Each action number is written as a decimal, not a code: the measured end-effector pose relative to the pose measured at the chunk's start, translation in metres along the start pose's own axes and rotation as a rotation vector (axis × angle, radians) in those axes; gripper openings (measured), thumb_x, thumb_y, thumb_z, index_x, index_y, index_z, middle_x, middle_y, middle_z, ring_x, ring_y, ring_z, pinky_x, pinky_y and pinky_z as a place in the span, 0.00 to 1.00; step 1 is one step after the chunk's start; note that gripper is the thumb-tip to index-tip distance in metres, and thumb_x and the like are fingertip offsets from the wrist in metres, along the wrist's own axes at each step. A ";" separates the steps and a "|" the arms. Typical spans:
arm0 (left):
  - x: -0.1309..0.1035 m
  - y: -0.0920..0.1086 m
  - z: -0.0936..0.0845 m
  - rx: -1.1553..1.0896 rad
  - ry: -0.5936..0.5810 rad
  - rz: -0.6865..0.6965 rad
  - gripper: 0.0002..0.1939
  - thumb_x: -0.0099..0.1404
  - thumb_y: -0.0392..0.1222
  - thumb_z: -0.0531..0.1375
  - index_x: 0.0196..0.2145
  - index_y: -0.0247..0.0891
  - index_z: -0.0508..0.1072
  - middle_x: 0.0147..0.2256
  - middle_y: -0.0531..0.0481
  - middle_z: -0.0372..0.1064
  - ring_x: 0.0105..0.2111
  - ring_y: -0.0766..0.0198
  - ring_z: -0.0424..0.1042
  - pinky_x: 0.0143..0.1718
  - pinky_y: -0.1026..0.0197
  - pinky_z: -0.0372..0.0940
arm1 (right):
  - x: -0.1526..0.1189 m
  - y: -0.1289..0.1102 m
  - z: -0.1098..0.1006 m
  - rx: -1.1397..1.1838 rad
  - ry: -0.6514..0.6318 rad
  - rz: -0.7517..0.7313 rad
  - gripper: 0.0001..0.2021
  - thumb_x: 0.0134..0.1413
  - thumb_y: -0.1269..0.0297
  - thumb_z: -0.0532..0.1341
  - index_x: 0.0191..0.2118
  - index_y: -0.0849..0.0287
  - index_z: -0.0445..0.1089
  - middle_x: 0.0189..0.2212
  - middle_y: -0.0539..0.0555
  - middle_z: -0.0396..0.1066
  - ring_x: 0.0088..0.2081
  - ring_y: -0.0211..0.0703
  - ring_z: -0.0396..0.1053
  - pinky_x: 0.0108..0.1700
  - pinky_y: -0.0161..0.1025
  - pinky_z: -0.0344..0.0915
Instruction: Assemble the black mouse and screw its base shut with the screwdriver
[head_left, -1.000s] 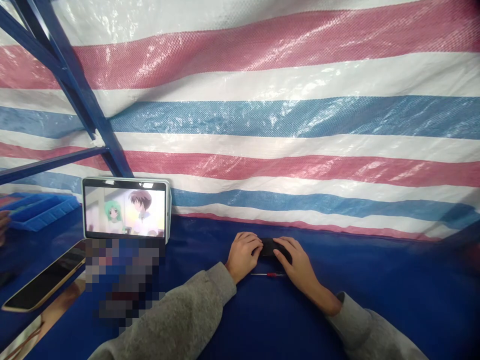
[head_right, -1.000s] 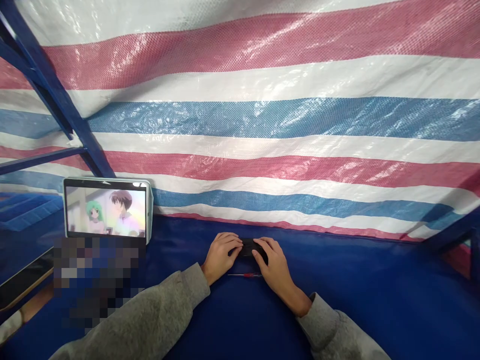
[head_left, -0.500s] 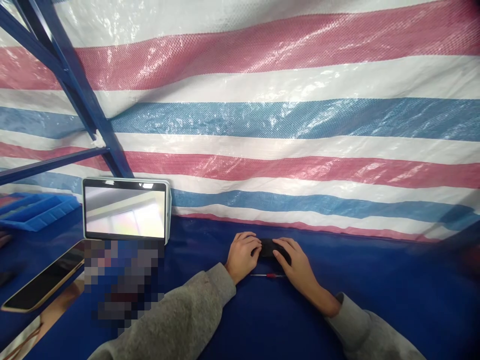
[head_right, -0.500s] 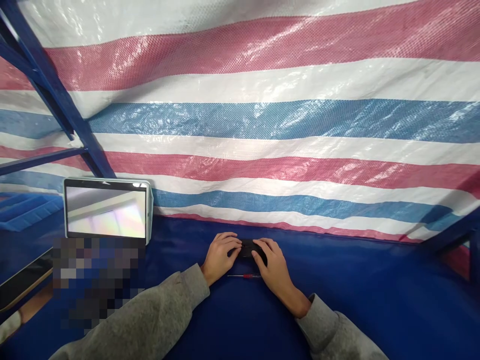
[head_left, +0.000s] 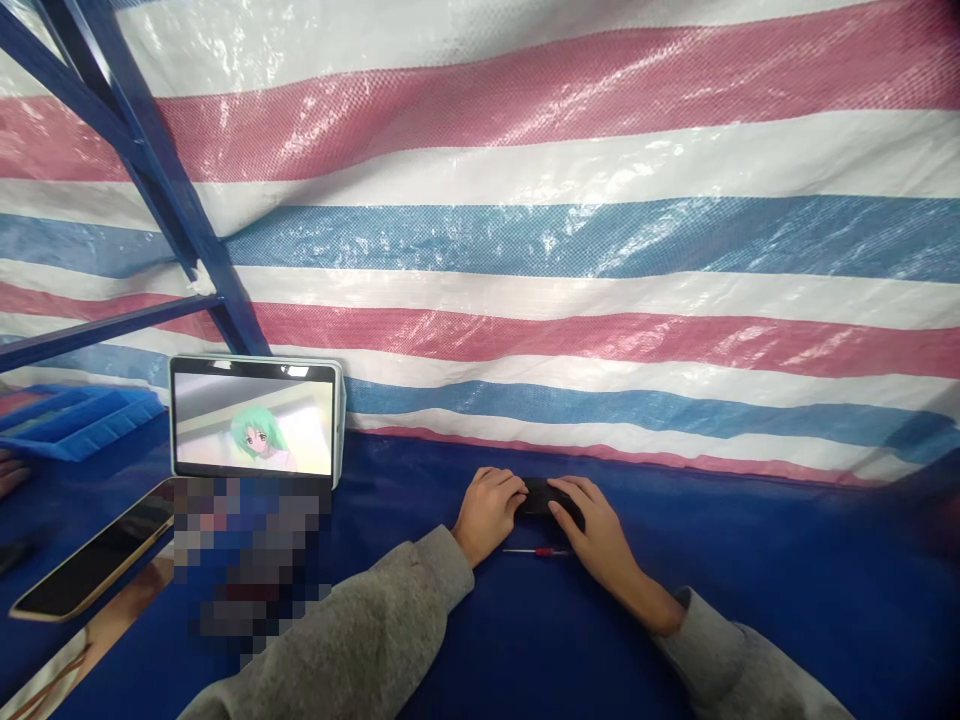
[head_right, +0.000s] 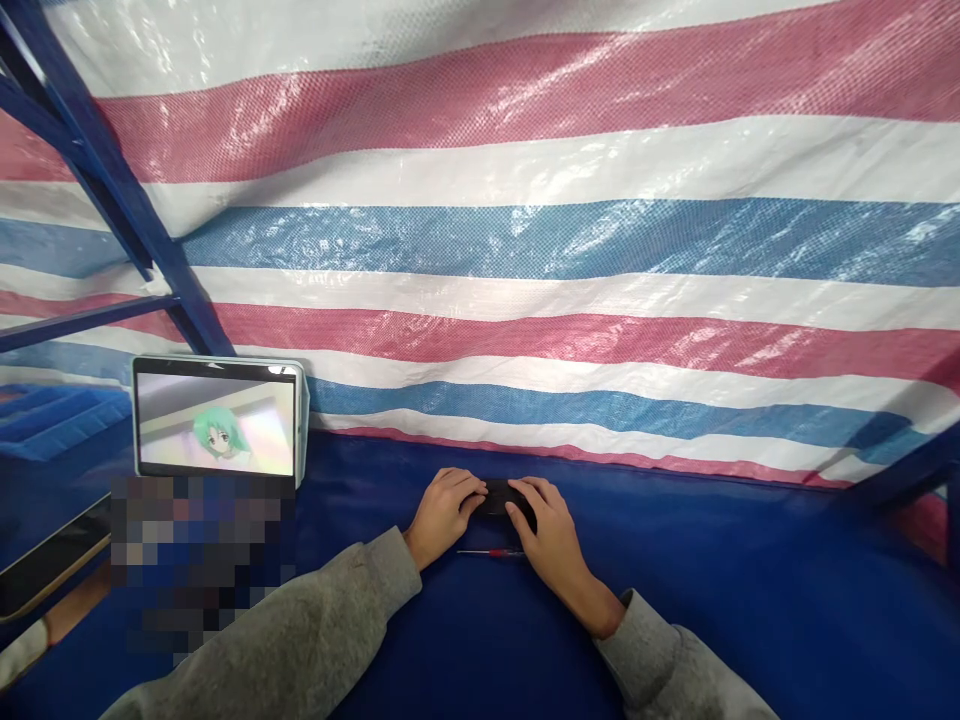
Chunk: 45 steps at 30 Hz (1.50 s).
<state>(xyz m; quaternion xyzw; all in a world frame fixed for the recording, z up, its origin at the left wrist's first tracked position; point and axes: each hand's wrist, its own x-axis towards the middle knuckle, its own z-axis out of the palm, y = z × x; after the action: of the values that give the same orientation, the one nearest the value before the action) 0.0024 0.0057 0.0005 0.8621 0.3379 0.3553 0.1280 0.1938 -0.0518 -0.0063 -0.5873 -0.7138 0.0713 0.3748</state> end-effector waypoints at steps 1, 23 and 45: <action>0.000 0.001 -0.001 -0.003 -0.014 -0.005 0.06 0.67 0.32 0.57 0.37 0.39 0.73 0.36 0.50 0.73 0.39 0.60 0.72 0.48 0.55 0.63 | 0.000 0.000 0.000 -0.001 -0.002 0.003 0.16 0.63 0.57 0.53 0.51 0.55 0.69 0.48 0.58 0.68 0.51 0.50 0.66 0.54 0.50 0.65; 0.001 0.008 -0.010 -0.073 -0.058 -0.035 0.16 0.73 0.45 0.52 0.56 0.43 0.65 0.50 0.49 0.71 0.47 0.60 0.71 0.50 0.56 0.65 | 0.001 0.002 -0.004 0.069 0.054 0.019 0.20 0.54 0.66 0.55 0.54 0.57 0.66 0.50 0.58 0.71 0.51 0.51 0.69 0.54 0.52 0.65; -0.001 0.003 -0.004 -0.032 -0.178 0.106 0.21 0.70 0.46 0.57 0.60 0.48 0.65 0.58 0.46 0.63 0.58 0.56 0.63 0.59 0.51 0.58 | 0.003 -0.025 -0.047 -0.457 -0.585 -0.176 0.10 0.41 0.75 0.64 0.31 0.53 0.70 0.35 0.54 0.74 0.33 0.48 0.73 0.30 0.38 0.62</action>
<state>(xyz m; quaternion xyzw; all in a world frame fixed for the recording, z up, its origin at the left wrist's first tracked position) 0.0009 0.0030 0.0042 0.9047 0.2735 0.2889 0.1524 0.2035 -0.0725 0.0417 -0.5468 -0.8360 0.0424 0.0191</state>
